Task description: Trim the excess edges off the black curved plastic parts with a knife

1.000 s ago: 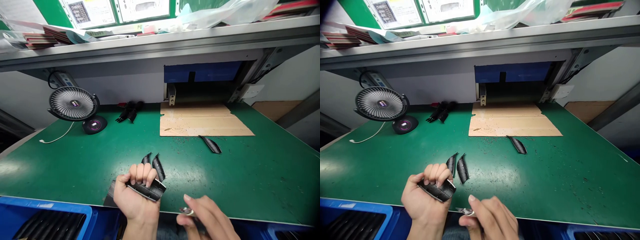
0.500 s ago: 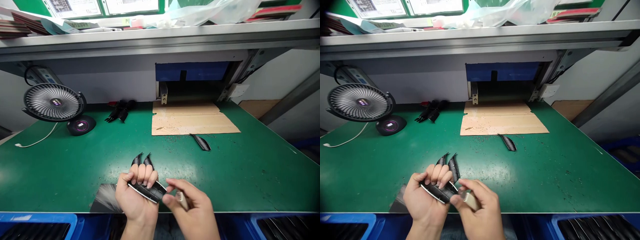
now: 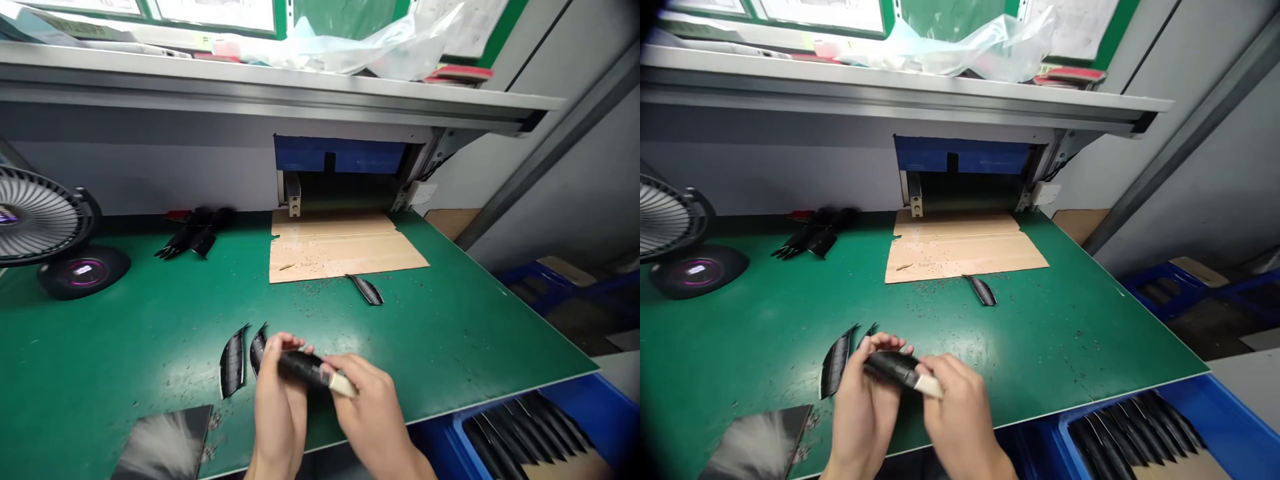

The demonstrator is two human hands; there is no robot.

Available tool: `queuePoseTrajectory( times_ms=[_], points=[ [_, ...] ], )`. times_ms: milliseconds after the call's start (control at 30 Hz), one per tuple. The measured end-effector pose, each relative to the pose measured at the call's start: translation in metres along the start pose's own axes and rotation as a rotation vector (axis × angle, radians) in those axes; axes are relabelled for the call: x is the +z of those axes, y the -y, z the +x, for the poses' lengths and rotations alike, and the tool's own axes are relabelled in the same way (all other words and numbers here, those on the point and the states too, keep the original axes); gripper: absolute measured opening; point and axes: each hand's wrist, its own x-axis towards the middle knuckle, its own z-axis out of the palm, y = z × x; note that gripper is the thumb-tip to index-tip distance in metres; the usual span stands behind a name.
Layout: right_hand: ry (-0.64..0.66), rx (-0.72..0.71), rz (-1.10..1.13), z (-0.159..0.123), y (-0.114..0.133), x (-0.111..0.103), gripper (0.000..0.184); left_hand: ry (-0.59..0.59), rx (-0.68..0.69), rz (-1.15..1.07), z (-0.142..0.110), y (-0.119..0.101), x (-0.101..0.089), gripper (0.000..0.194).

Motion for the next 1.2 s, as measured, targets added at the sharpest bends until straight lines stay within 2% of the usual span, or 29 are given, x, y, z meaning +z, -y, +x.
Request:
queuePoseTrajectory(
  times_ms=[100,133,233,333,400,500,567,633,733,800,967,1100,1200],
  points=[
    [-0.113,0.136,-0.230,0.013,-0.033,-0.009,0.022,-0.074,0.131,0.439,0.002,0.006,-0.006,0.047],
    [-0.139,0.174,-0.263,0.019,-0.045,-0.014,0.020,-0.082,0.190,0.535,0.002,0.006,-0.008,0.052],
    [-0.232,0.275,-0.346,0.047,-0.074,-0.034,0.022,-0.040,0.305,0.605,0.000,0.002,-0.012,0.050],
    [-0.302,0.368,-0.367,0.078,-0.085,-0.051,0.023,-0.012,0.316,0.590,-0.002,0.002,-0.011,0.048],
    [-0.277,0.353,-0.320,0.087,-0.074,-0.054,0.017,-0.015,0.261,0.568,-0.002,0.002,-0.007,0.050],
    [-0.138,0.191,-0.164,0.070,-0.029,-0.039,0.019,0.007,0.085,0.369,-0.001,-0.006,0.003,0.055],
    [-0.005,0.030,-0.013,0.042,0.006,-0.024,0.020,0.055,-0.032,0.123,-0.002,-0.020,0.008,0.041],
    [0.074,-0.107,0.159,0.012,0.032,-0.011,0.025,0.071,-0.077,-0.149,-0.002,-0.036,0.011,0.020],
    [0.116,-0.152,0.350,-0.019,0.043,-0.002,0.043,-0.005,0.014,-0.445,-0.004,-0.057,0.007,0.038],
    [0.171,-0.116,0.363,-0.027,0.039,0.002,0.041,-0.056,0.112,-0.516,-0.006,-0.064,0.004,0.041],
    [0.252,-0.028,0.343,-0.023,0.041,0.004,0.031,-0.054,0.228,-0.493,-0.015,-0.067,0.005,0.043],
    [0.396,0.065,0.349,-0.016,0.055,-0.001,0.030,-0.018,0.316,-0.427,-0.021,-0.067,0.007,0.045],
    [0.416,0.082,0.356,-0.015,0.059,-0.003,0.029,0.013,0.353,-0.382,-0.025,-0.068,0.005,0.046]
  ],
)
